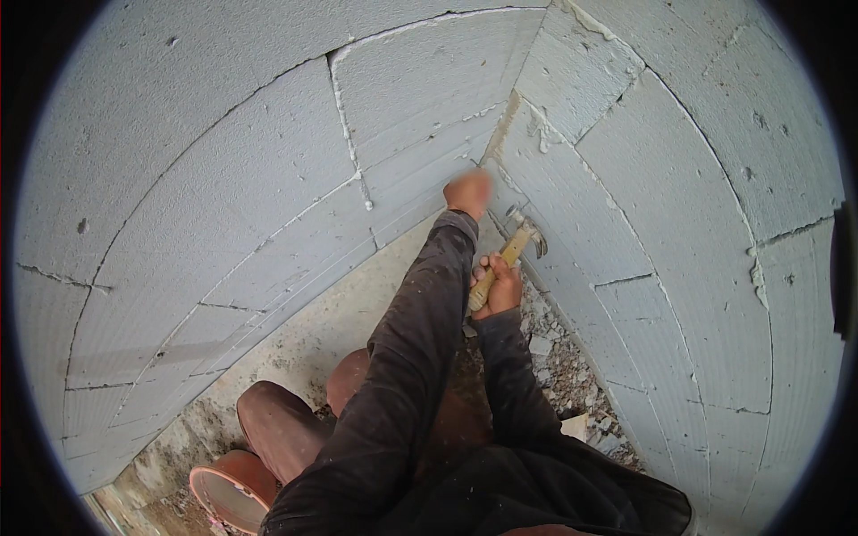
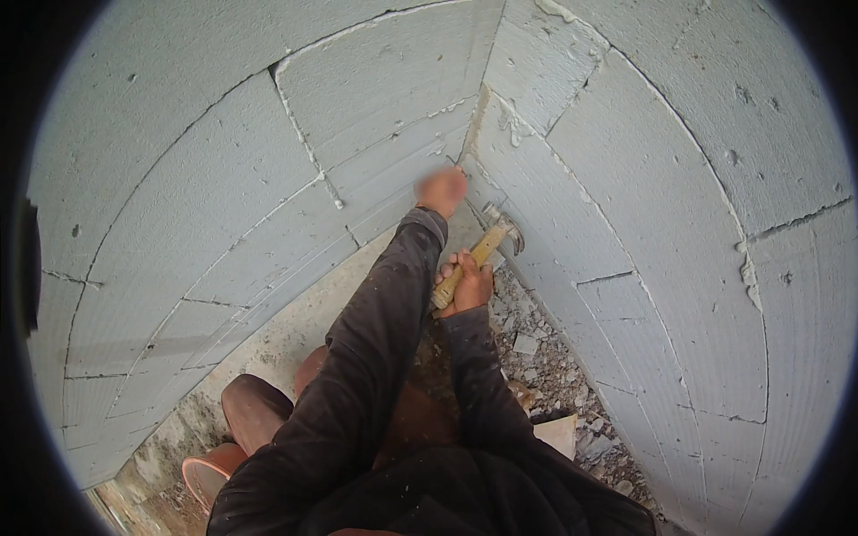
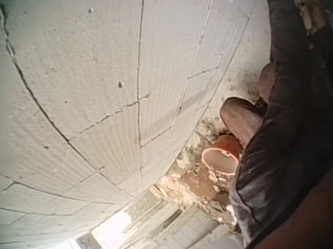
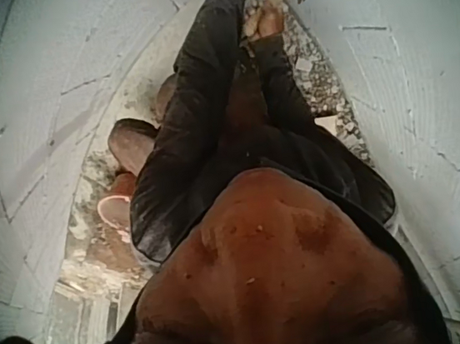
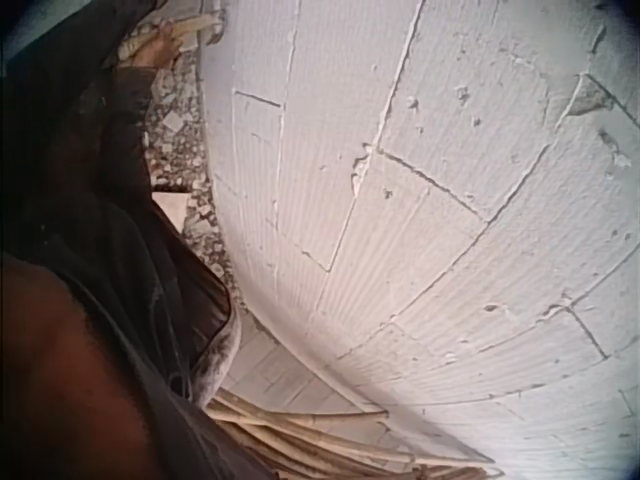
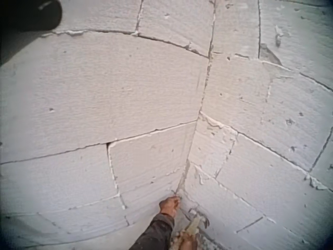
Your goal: The person attaches a string line to a corner of a brick wall using a nail and a hammer, then adjusts the tension and position of the string across the wall structure.
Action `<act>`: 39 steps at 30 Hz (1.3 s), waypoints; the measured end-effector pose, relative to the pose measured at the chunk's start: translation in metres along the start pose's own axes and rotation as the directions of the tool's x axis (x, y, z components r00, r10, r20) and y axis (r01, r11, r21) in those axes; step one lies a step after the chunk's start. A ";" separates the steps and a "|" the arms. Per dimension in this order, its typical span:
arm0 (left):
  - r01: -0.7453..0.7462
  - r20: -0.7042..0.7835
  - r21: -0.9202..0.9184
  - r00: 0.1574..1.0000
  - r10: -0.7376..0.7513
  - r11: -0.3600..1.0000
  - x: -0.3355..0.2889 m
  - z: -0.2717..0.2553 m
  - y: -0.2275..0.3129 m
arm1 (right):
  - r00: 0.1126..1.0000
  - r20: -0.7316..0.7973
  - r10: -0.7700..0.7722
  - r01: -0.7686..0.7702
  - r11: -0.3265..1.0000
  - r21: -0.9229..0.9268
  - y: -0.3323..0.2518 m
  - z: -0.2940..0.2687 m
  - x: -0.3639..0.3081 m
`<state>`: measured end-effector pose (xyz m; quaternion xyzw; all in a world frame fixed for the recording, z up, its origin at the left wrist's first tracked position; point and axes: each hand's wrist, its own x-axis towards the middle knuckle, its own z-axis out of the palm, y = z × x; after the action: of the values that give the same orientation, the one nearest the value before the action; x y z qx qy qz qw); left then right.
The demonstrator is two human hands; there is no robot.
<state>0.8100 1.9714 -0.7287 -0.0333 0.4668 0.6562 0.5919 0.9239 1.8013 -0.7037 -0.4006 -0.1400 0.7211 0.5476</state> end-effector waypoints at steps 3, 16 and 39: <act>0.020 0.048 -0.008 0.999 -0.020 1.000 -0.002 0.004 -0.002 | 0.997 0.006 -0.073 0.073 0.997 -0.014 0.000 0.000 -0.001; 0.030 0.070 0.017 0.997 -0.031 0.999 0.013 0.004 0.001 | 0.977 -0.095 -0.191 0.177 0.974 -0.139 -0.001 0.024 0.002; -0.038 0.116 0.133 0.993 0.022 0.990 0.037 -0.011 0.002 | 0.981 0.118 0.157 -0.179 0.961 0.209 -0.027 0.103 0.042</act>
<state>0.7920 1.9923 -0.7564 0.0513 0.4758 0.6328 0.6087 0.8635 1.8732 -0.6383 -0.3118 -0.0527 0.7951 0.5175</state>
